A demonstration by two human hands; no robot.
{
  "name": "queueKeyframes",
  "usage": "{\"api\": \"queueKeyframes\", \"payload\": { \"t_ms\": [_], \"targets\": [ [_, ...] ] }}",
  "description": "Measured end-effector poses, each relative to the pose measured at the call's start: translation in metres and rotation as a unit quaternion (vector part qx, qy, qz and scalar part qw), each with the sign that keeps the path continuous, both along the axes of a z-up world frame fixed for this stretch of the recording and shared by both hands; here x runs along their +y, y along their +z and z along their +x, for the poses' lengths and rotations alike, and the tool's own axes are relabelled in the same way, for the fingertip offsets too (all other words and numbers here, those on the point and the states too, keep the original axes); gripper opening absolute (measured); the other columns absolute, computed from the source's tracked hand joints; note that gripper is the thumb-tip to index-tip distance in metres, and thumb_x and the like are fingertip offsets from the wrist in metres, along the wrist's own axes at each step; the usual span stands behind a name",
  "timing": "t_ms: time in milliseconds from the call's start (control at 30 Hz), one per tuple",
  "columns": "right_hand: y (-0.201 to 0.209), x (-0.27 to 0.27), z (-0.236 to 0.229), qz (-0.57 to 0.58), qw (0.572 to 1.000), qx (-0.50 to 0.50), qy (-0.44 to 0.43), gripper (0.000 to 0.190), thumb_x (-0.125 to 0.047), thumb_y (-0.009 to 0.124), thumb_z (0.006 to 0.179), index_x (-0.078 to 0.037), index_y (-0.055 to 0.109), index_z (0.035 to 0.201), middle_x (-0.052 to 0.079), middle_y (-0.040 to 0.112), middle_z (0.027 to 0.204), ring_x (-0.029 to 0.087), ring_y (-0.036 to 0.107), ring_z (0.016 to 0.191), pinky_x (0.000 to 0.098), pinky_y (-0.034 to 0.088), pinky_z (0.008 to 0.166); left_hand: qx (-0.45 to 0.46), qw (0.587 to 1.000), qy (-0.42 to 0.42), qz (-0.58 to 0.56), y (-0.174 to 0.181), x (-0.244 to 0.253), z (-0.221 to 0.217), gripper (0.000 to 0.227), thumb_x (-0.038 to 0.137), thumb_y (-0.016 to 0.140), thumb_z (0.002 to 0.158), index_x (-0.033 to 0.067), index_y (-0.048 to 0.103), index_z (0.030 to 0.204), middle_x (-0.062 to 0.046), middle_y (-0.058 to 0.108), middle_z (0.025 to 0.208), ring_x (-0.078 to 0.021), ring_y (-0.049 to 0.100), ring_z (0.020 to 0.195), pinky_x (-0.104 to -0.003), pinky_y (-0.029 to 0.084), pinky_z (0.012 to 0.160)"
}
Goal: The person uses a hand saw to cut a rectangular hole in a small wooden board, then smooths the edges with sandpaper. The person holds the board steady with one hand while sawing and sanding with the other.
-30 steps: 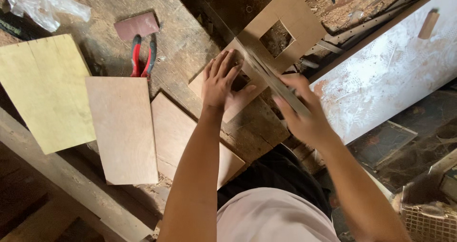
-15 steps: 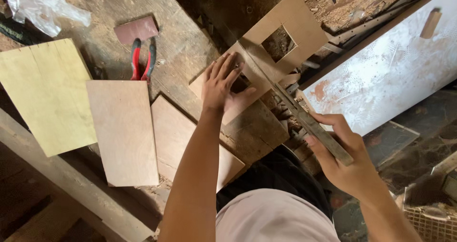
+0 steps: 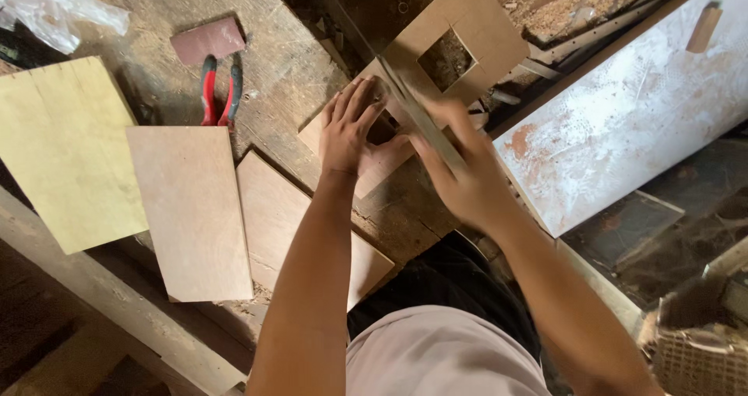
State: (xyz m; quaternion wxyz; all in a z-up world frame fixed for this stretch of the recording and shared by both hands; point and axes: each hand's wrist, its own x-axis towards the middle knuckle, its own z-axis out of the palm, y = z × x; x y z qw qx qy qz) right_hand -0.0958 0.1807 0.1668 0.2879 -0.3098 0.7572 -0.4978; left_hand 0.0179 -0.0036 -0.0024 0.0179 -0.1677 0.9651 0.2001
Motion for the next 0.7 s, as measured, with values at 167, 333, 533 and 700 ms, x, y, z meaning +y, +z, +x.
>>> {"api": "queueKeyframes", "payload": {
  "t_ms": [167, 333, 533, 700],
  "targets": [
    [0.079, 0.087, 0.025, 0.098, 0.995, -0.016, -0.03, 0.036, -0.013, 0.062, 0.099, -0.006, 0.052, 0.133, 0.003, 0.069, 0.073, 0.006, 0.057, 0.05, 0.0248, 0.038, 0.04, 0.034, 0.999, 0.007, 0.014, 0.01, 0.006, -0.008, 0.085, 0.085, 0.068, 0.075, 0.0316, 0.062, 0.141, -0.001, 0.042, 0.162, -0.0232, 0.036, 0.151, -0.049, 0.023, 0.127],
    [0.062, 0.073, 0.018, 0.05, 0.997, 0.055, -0.012, 0.029, -0.008, 0.059, 0.103, -0.004, 0.052, 0.131, 0.007, 0.07, 0.084, 0.002, 0.06, 0.052, 0.0196, 0.041, 0.04, 0.019, 1.0, -0.013, -0.016, 0.006, 0.002, -0.007, 0.089, 0.085, 0.068, 0.076, 0.0298, 0.058, 0.146, -0.007, 0.04, 0.161, -0.0271, 0.034, 0.149, -0.052, 0.022, 0.124],
    [-0.042, -0.027, -0.006, -0.052, 0.992, 0.115, -0.011, 0.024, -0.007, 0.06, 0.109, -0.004, 0.048, 0.129, 0.004, 0.064, 0.079, 0.01, 0.061, 0.06, 0.0224, 0.045, 0.046, 0.039, 0.998, -0.018, -0.037, -0.017, -0.001, 0.001, 0.076, 0.07, 0.073, 0.08, 0.0321, 0.062, 0.144, -0.001, 0.042, 0.164, -0.0211, 0.037, 0.152, -0.047, 0.027, 0.128],
    [-0.006, -0.04, -0.017, 0.042, 0.999, -0.021, -0.012, 0.026, -0.011, 0.062, 0.106, -0.003, 0.051, 0.128, 0.005, 0.066, 0.073, 0.014, 0.063, 0.056, 0.0293, 0.047, 0.045, 0.023, 0.966, -0.003, -0.258, -0.03, -0.002, 0.001, 0.056, 0.065, 0.074, 0.087, 0.0518, 0.062, 0.14, 0.015, 0.038, 0.172, -0.0079, 0.034, 0.156, -0.033, 0.024, 0.136]
  ]
}}
